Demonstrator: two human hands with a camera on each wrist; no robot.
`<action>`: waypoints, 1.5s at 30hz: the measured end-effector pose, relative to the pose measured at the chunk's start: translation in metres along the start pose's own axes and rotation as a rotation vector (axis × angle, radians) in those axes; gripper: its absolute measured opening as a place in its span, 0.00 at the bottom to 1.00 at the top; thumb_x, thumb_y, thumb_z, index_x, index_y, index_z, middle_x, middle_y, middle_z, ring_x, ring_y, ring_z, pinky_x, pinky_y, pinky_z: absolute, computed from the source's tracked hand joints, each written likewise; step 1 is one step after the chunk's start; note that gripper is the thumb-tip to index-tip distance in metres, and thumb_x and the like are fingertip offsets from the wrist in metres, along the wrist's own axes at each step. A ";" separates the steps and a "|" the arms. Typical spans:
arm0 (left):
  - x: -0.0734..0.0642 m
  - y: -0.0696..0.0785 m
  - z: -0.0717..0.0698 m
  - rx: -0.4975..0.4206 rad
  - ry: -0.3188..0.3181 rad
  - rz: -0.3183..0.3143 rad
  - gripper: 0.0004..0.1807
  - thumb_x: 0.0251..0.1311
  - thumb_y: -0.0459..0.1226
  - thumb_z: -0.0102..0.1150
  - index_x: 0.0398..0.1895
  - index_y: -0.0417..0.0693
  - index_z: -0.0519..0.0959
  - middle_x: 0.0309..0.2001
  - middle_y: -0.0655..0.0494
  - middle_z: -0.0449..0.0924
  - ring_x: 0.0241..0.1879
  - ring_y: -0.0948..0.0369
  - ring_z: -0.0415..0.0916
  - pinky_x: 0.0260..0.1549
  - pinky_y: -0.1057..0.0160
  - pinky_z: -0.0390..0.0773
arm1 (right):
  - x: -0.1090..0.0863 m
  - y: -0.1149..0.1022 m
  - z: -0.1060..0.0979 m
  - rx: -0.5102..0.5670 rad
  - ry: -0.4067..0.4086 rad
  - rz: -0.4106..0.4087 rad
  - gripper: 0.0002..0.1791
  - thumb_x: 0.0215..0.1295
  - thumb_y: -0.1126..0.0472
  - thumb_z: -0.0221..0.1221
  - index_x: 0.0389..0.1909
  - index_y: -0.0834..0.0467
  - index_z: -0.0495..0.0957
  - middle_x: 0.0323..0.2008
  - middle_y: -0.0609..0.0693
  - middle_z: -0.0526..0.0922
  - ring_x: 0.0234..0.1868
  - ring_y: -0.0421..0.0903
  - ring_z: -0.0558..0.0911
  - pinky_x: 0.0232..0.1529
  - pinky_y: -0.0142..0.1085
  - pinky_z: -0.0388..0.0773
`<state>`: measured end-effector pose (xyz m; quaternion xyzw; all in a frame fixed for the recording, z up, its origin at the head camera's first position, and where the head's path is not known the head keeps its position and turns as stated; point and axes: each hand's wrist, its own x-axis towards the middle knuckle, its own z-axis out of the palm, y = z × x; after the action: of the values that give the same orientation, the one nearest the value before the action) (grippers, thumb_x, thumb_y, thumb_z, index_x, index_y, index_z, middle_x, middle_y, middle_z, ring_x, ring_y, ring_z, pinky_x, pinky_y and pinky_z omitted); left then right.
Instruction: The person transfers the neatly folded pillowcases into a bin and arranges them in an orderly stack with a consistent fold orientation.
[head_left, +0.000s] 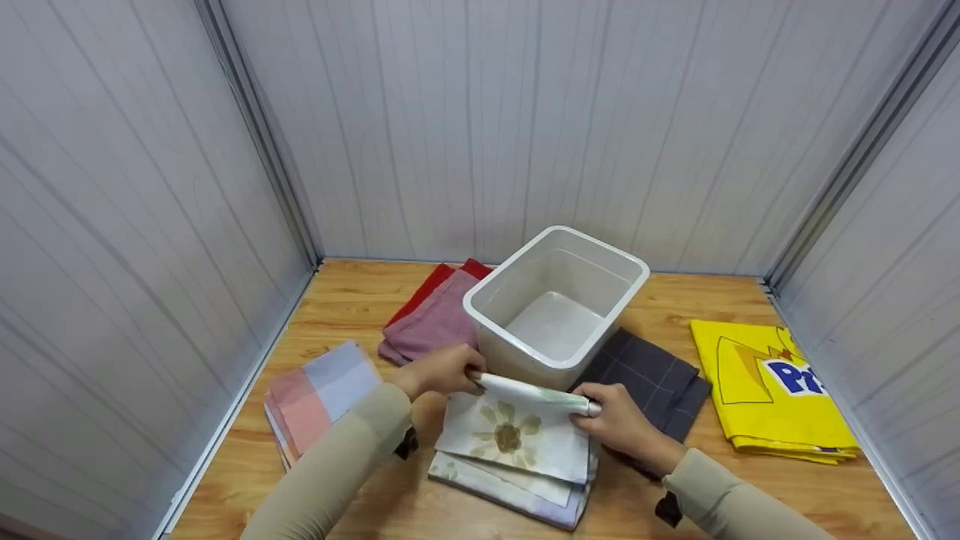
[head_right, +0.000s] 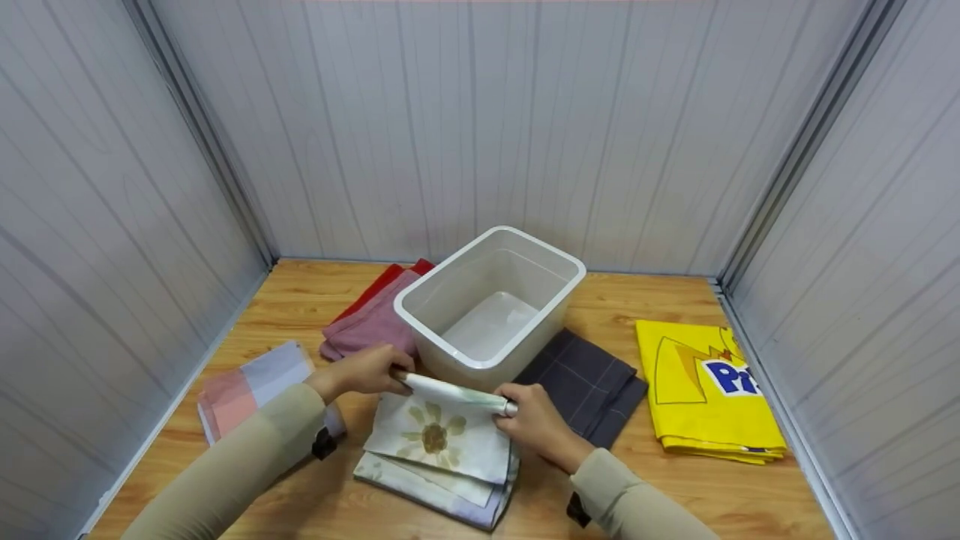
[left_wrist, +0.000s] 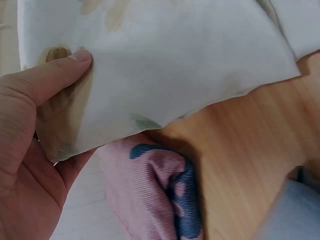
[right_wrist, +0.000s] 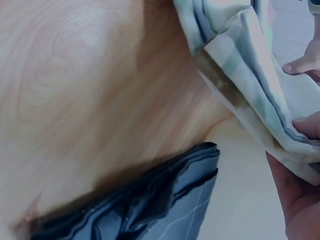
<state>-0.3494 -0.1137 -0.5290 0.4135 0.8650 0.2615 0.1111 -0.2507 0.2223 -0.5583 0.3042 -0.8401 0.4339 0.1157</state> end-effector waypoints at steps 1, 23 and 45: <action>0.000 0.001 -0.002 -0.007 -0.001 0.002 0.21 0.61 0.33 0.79 0.23 0.49 0.72 0.23 0.66 0.63 0.26 0.68 0.61 0.28 0.69 0.62 | 0.001 -0.001 -0.002 0.000 0.009 -0.006 0.12 0.53 0.77 0.72 0.34 0.57 0.88 0.26 0.47 0.87 0.27 0.32 0.74 0.30 0.28 0.74; -0.008 0.028 -0.039 -0.037 0.061 0.035 0.22 0.62 0.36 0.80 0.23 0.51 0.72 0.23 0.67 0.62 0.26 0.69 0.61 0.28 0.67 0.62 | 0.018 -0.026 -0.036 0.098 0.170 -0.030 0.14 0.53 0.76 0.77 0.34 0.56 0.88 0.26 0.48 0.86 0.27 0.32 0.74 0.28 0.24 0.73; -0.002 0.052 -0.040 -0.153 0.076 0.069 0.15 0.61 0.36 0.80 0.51 0.49 0.89 0.40 0.61 0.89 0.37 0.68 0.77 0.41 0.66 0.80 | 0.049 -0.061 -0.075 0.215 0.106 0.051 0.10 0.57 0.77 0.75 0.38 0.66 0.87 0.33 0.42 0.86 0.31 0.34 0.80 0.31 0.27 0.81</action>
<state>-0.3305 -0.1030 -0.4670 0.4232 0.8312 0.3463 0.1003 -0.2572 0.2352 -0.4507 0.2699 -0.7890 0.5396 0.1157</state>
